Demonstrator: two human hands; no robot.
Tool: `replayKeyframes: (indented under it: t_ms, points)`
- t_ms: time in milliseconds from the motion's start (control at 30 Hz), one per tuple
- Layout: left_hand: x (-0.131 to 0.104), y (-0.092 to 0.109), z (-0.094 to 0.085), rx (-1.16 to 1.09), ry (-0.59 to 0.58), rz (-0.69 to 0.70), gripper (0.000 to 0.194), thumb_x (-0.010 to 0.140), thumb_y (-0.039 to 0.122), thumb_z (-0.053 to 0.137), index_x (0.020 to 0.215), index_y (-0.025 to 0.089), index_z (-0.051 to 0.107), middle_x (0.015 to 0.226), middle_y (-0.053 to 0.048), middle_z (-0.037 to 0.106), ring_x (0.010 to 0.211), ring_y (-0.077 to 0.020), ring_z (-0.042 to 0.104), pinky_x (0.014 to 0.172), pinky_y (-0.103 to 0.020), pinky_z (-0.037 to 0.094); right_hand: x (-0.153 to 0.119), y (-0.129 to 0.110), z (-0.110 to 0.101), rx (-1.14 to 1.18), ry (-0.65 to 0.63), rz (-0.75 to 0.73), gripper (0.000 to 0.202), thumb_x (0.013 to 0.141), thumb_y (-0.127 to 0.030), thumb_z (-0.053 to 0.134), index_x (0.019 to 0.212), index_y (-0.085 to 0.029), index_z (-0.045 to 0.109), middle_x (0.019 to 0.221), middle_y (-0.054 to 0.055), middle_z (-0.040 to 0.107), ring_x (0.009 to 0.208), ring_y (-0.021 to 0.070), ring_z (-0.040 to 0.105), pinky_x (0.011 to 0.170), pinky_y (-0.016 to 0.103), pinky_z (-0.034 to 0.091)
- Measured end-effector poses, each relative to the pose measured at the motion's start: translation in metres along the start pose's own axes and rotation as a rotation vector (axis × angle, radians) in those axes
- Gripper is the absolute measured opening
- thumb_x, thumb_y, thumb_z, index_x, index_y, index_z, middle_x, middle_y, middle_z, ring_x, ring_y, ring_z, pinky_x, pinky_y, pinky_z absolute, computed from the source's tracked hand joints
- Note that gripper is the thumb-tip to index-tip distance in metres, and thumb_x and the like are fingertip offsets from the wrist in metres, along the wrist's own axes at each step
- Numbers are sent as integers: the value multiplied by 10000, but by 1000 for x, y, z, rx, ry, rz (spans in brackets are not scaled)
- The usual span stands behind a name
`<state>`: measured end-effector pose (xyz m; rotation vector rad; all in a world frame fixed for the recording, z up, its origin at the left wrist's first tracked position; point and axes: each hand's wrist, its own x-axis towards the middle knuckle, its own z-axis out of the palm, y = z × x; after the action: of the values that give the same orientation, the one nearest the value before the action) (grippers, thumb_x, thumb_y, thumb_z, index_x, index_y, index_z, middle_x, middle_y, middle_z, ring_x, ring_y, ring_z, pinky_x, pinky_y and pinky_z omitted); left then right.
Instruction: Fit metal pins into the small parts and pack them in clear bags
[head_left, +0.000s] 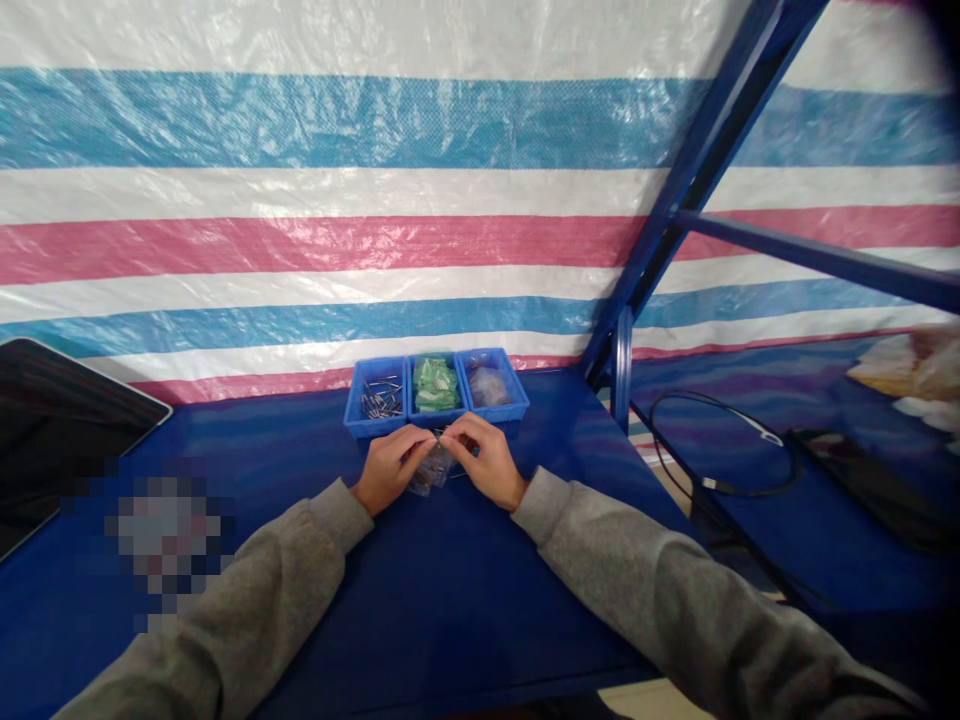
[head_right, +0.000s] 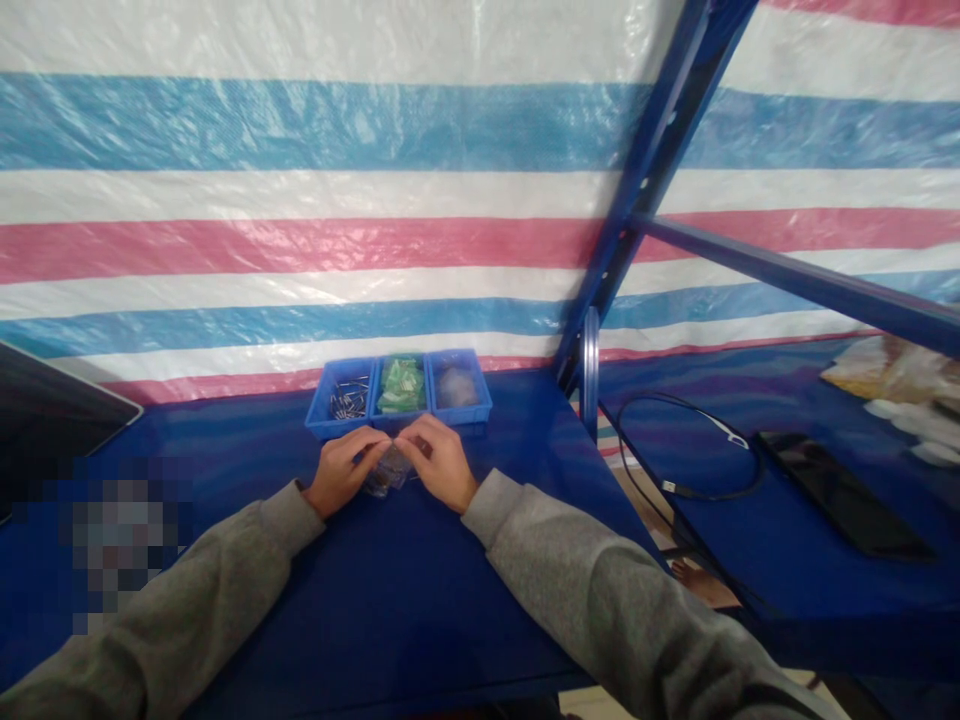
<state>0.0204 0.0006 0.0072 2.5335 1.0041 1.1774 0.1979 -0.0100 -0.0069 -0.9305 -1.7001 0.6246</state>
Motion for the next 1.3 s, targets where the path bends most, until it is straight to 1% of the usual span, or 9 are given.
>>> replayKeyframes:
  t_ms: [167, 333, 533, 633, 800, 900, 1033, 1200, 1300]
  points:
    - [0, 0, -1, -4, 32, -15, 156, 881, 246, 480, 855, 163, 610, 776, -35, 642, 709, -124, 594, 676, -238, 467, 0, 0, 0, 6, -26, -18, 168, 850, -332, 545, 830, -197, 642, 797, 41, 584, 695, 147, 534, 620, 269, 438]
    - [0, 0, -3, -16, 28, -48, 177, 890, 249, 464, 875, 159, 617, 796, -38, 652, 717, -125, 605, 695, -237, 475, 0, 2, 1, 8, 32, -10, 179, 858, -320, 536, 793, -194, 646, 784, 38, 601, 680, 145, 544, 608, 267, 434]
    - [1, 0, -1, -29, 20, -113, 192, 842, 315, 549, 927, 157, 619, 785, -22, 657, 577, -95, 560, 563, -207, 465, 0, 8, 4, 108, 94, 92, 193, 844, -363, 549, 812, -195, 640, 769, 30, 610, 560, 123, 546, 549, 260, 459]
    - [2, -1, 0, -47, 21, -123, 183, 826, 306, 576, 916, 152, 618, 775, -21, 658, 574, -92, 559, 542, -198, 458, -1, 11, 6, 196, 84, 122, 192, 833, -368, 560, 820, -188, 624, 751, 26, 608, 532, 120, 561, 541, 260, 482]
    - [3, 1, -2, -48, 59, -83, 143, 822, 282, 585, 850, 150, 632, 756, -22, 651, 601, -100, 565, 582, -213, 461, -3, 12, 7, 261, 29, 148, 185, 835, -356, 557, 851, -178, 604, 694, 17, 621, 584, 141, 606, 591, 267, 511]
    - [3, 0, -3, -63, 71, -46, 117, 823, 257, 583, 843, 152, 634, 771, -32, 645, 662, -118, 580, 624, -232, 472, -2, 7, 3, 173, 19, 104, 164, 827, -332, 570, 846, -177, 622, 757, 32, 638, 677, 152, 611, 651, 274, 507]
    - [3, -1, -3, -113, 56, 7, 101, 838, 195, 559, 882, 160, 642, 827, -46, 644, 760, -136, 590, 702, -257, 483, 0, -1, -2, 67, 47, -14, 143, 830, -302, 571, 859, -191, 658, 869, 50, 624, 810, 169, 586, 734, 295, 479]
    - [3, -3, -3, -115, 94, 10, 93, 842, 170, 546, 866, 159, 636, 816, -42, 635, 772, -137, 579, 724, -270, 475, 0, -1, -1, -9, 60, -39, 166, 844, -292, 554, 820, -188, 682, 739, 31, 582, 646, 136, 527, 611, 266, 443]
    - [2, -3, -3, -106, 91, 9, 98, 853, 190, 532, 854, 156, 624, 804, -46, 621, 770, -142, 569, 715, -278, 469, 0, 0, -1, -1, 33, -43, 177, 852, -294, 543, 807, -182, 672, 724, 28, 577, 644, 134, 522, 596, 260, 431]
